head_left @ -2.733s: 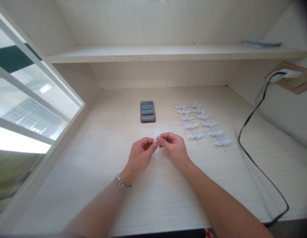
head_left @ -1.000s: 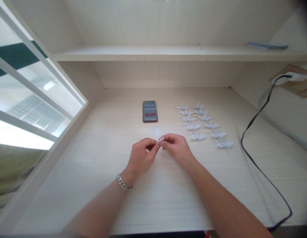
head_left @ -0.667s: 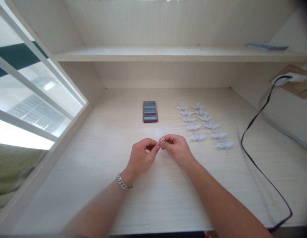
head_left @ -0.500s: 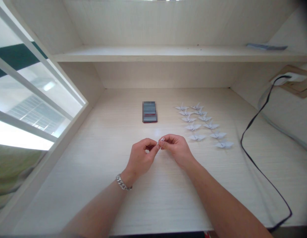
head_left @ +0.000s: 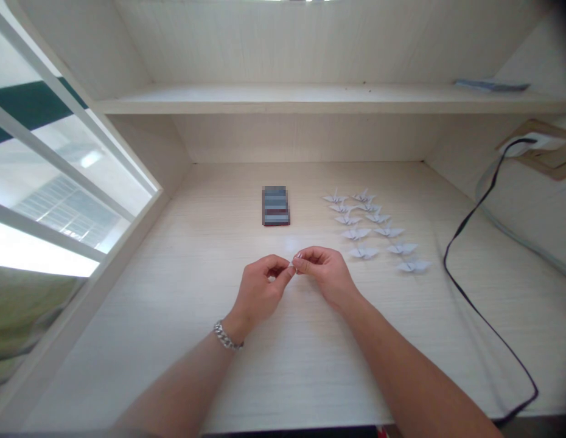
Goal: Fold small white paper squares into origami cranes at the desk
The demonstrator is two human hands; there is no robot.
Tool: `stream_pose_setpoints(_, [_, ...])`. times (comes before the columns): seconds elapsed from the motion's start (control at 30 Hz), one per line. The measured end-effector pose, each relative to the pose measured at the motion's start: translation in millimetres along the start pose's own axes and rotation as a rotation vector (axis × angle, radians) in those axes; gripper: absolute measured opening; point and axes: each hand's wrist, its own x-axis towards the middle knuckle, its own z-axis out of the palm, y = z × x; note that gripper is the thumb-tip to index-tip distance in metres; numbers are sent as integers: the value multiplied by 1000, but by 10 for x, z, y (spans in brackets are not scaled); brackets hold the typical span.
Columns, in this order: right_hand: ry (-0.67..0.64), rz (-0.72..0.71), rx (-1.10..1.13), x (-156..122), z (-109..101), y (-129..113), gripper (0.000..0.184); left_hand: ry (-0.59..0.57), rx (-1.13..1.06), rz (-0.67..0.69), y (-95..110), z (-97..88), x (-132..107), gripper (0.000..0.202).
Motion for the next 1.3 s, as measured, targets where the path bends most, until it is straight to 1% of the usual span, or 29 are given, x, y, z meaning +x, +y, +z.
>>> stream_pose_setpoints(0.2, [-1,-11,-27,-5,5,-25,22,16,1,-3,7,1,-2,18])
stream_pose_setpoints(0.37, [37,-3,-54,-5,-4,-37,25,10,-6,-6,6,-1,0,17])
stream_pose_setpoints(0.63, [51,-18,-81,11,-25,-6,19,-8,6,-27,-11,1,-3,18])
stream_pose_setpoints(0.87, [72,-54,-114,8,-42,0,19,-33,-35,-49,-21,-2,0,18])
stream_pose_setpoints(1.03, [30,-13,-93,5,-49,-42,20,-32,-50,-51,-50,2,-3,18])
stream_pose_setpoints(1.2, [8,-38,-203,0,-70,-94,16,-58,-49,-60,-62,7,0,18])
stream_pose_setpoints(1.3, [3,-40,-232,-8,-77,-104,16,-73,-43,-64,-57,8,-3,18])
